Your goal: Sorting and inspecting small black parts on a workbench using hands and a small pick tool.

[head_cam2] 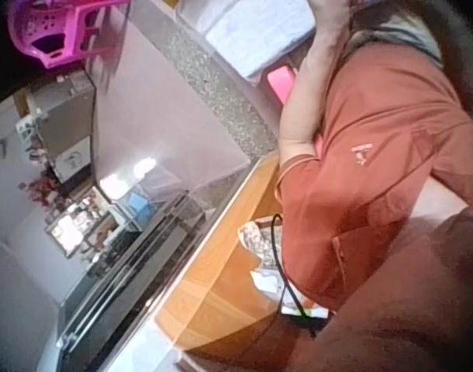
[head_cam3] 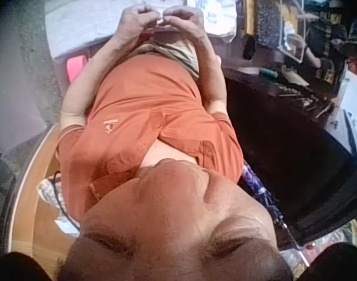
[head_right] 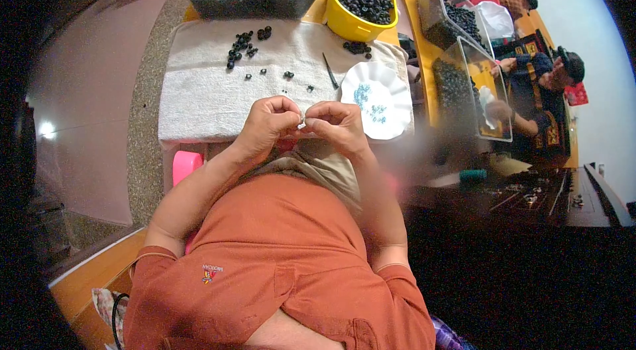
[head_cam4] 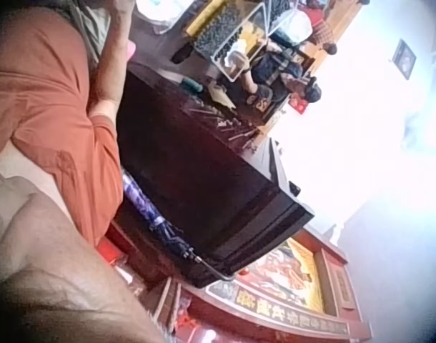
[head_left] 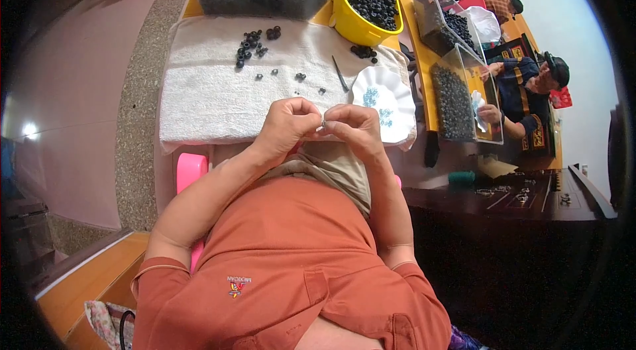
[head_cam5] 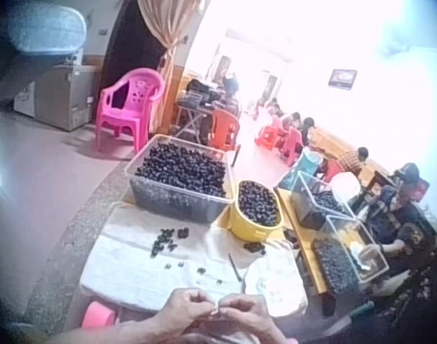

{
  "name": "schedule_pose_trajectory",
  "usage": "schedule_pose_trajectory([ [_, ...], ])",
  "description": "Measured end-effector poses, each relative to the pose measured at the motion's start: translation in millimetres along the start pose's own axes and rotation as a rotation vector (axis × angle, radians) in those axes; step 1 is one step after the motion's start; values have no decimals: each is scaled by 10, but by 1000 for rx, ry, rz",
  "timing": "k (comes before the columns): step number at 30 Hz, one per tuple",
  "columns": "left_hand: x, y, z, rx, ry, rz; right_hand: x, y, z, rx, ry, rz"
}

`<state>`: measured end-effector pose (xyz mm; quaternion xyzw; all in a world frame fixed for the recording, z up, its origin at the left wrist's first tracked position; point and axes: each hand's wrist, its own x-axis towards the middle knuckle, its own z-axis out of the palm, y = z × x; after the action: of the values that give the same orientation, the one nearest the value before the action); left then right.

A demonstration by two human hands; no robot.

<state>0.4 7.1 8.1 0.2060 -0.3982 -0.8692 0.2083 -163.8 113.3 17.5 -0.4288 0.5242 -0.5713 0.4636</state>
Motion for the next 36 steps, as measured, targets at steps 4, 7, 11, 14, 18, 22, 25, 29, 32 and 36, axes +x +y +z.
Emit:
schedule_pose_trajectory([
  [4, -17, 25, 33, 28, 6, -11, -2, 66, -12, 87, 5, -16],
  [7, -14, 33, 30, 42, 3, 1, -1, 58, -30, 60, -21, -56],
  [11, 0, 26, 6, 87, -7, 21, -31, -50, 47, 29, 44, 68],
  [14, 2, 19, -5, 83, -20, 24, -20, -23, 49, -16, 30, 103],
  [18, -7, 28, 3, 54, -27, 13, -30, -28, 56, -69, -19, 45],
  [22, 10, 4, -9, 61, -2, 25, -34, -19, 79, -287, -1, -137],
  [25, 11, 18, -23, 70, -13, 23, -21, 9, 72, -287, 3, -182],
  [29, 22, 10, -32, 71, -10, 20, -6, 44, 53, -206, -5, -198],
  [32, 41, -17, -46, 64, -17, 36, 3, 48, 44, -180, -13, -195],
  [36, 36, -5, -38, 81, -18, 49, 0, 36, 47, -108, -2, -154],
])
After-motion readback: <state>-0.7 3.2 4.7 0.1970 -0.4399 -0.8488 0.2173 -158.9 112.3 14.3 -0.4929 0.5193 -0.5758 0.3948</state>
